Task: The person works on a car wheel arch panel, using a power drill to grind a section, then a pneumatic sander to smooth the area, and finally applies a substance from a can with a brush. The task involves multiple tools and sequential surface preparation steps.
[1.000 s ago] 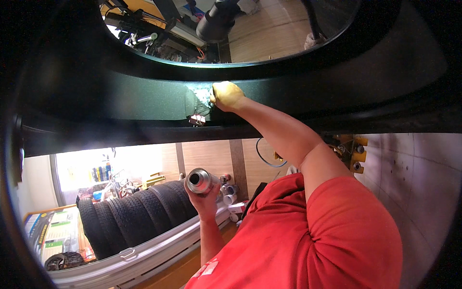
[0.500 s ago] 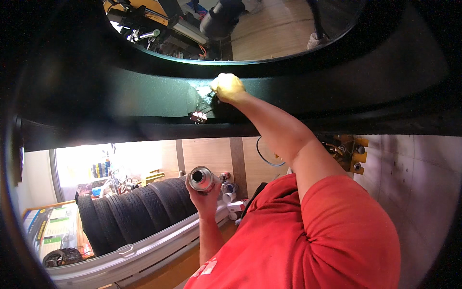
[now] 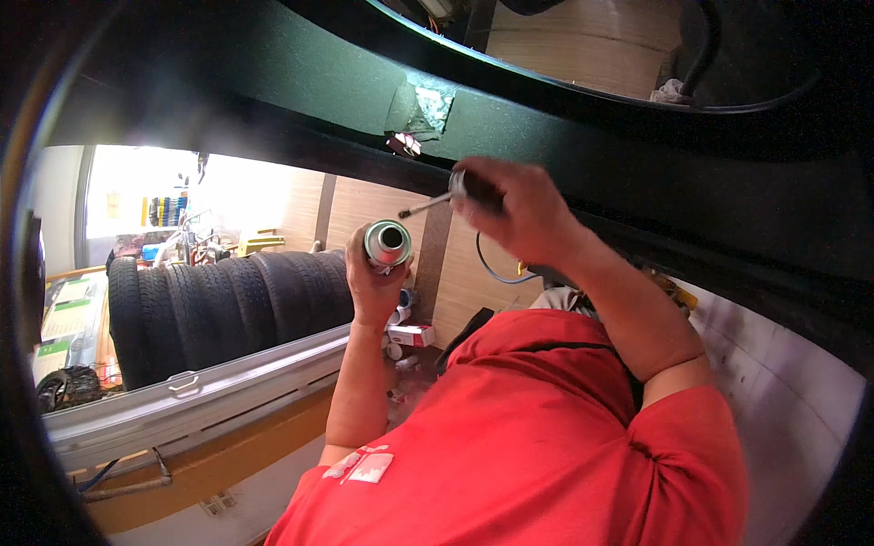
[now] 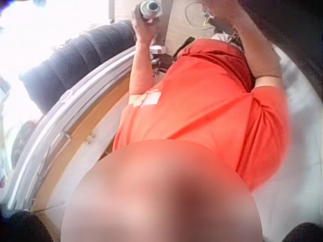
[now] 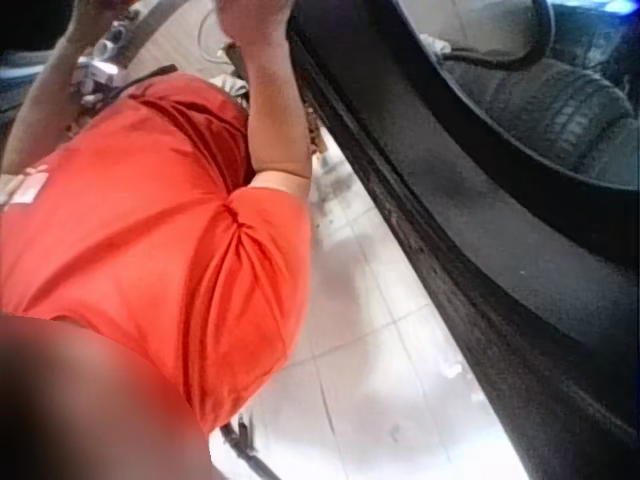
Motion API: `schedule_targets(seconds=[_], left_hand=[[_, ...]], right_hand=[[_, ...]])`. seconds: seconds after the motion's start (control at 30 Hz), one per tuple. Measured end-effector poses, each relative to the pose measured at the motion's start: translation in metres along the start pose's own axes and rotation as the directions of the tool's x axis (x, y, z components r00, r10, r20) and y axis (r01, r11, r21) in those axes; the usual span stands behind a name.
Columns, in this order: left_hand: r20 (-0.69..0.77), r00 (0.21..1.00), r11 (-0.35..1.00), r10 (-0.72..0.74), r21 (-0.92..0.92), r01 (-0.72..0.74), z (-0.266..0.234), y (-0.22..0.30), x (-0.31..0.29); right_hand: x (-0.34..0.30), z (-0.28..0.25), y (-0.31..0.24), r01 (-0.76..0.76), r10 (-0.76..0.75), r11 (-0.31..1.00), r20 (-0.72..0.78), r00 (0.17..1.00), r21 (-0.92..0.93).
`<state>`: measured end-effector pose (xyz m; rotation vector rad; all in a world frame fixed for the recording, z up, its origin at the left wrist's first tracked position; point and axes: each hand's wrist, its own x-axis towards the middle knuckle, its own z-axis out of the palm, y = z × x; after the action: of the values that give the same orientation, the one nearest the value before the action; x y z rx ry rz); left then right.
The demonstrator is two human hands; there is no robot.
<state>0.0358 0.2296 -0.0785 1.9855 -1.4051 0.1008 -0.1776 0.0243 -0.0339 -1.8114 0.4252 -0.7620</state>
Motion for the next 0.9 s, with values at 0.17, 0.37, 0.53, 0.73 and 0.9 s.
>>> schedule_targets(seconds=[0.17,0.37,0.53,0.73,0.9], left_hand=[[0.034,0.997,0.997,0.065,0.046,-0.066,0.001,0.014,0.011],[0.097,0.984,0.979,0.147,0.13,-0.159,0.003,0.025,0.016],[0.116,0.983,0.979,0.141,0.134,-0.156,0.004,0.028,0.017],[0.088,0.996,0.995,-0.013,-0.1,0.022,0.014,0.027,0.012],[0.101,0.974,0.939,-0.202,-0.264,0.222,0.023,0.038,0.012]], right_hand=[[-0.013,0.021,-0.005,0.116,-0.11,0.984,0.051,0.993,-0.136],[-0.013,0.046,0.002,0.346,-0.263,0.84,0.245,0.933,-0.418],[-0.014,0.05,0.0,0.318,-0.215,0.837,0.267,0.939,-0.445],[-0.013,0.029,-0.006,0.109,-0.083,0.958,0.105,0.991,-0.266],[-0.017,0.012,-0.002,-0.082,0.08,0.996,-0.057,0.995,-0.032]])
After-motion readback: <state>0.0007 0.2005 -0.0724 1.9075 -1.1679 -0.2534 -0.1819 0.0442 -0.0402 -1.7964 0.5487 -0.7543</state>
